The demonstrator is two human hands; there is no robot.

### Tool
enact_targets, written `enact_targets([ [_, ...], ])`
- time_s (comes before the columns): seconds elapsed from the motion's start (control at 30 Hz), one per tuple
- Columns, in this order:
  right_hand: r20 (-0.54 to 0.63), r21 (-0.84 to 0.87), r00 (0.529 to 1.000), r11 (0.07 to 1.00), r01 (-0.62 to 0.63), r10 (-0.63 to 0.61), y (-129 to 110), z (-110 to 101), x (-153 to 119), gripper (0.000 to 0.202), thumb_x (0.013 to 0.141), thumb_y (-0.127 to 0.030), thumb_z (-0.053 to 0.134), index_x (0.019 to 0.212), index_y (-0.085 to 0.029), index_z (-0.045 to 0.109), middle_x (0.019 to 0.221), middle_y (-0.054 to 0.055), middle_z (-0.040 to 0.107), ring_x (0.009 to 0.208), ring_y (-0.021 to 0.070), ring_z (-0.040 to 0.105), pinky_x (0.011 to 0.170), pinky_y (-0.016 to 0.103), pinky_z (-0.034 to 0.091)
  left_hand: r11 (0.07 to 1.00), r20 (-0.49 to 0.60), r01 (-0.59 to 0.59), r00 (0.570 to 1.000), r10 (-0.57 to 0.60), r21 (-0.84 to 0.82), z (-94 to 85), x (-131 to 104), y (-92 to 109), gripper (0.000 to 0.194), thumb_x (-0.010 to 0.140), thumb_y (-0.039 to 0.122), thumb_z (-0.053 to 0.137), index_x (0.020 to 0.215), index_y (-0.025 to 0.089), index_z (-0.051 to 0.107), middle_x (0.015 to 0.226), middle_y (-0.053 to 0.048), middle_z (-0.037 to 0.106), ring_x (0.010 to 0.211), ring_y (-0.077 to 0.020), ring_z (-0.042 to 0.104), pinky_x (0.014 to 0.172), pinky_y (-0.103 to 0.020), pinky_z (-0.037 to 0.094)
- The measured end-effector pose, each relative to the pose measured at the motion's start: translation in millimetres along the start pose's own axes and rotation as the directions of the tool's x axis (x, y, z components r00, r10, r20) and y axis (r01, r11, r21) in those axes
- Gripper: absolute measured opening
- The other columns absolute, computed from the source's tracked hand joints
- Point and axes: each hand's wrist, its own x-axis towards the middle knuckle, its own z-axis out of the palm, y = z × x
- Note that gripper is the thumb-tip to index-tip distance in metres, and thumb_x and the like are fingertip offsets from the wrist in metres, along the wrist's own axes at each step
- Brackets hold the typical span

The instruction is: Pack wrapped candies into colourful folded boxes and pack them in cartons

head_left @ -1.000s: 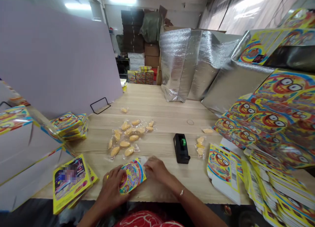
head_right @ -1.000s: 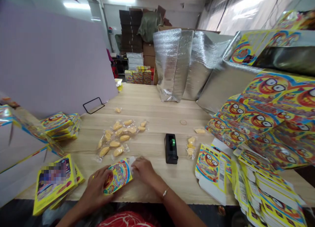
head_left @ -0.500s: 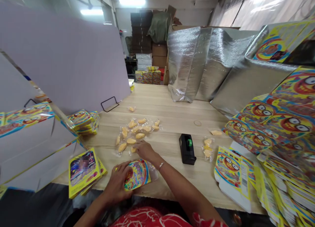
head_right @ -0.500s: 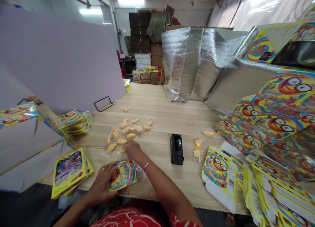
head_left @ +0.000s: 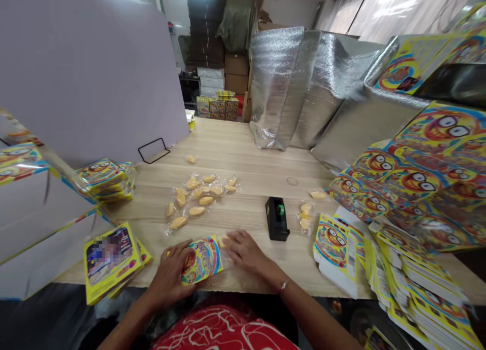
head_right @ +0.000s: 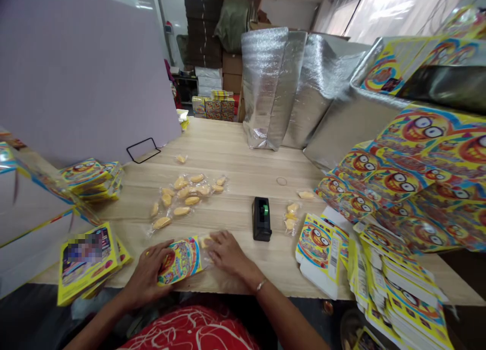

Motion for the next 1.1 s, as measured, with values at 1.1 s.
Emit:
enact_targets([
  [1.1, -0.23, 0.08, 0.846, 0.875, -0.477, 0.481, 108, -5, 165, 0.033, 0.09, -0.021, 0.052, 0.121, -0.012, 0.062, 0.136, 0.017, 0.052, 0.131, 0.0268, 0.04, 0.111, 0.044, 0.029, 0.995, 0.217, 0.098, 0.971, -0.102, 0.026, -7.3, 2, -11, 0.096, 0.055, 0.032, 0.072, 0.143, 0.037, 0.034, 0.152, -0.009, 0.036, 0.136, -0.0386, 0.036, 0.109, -0.059, 0.023],
])
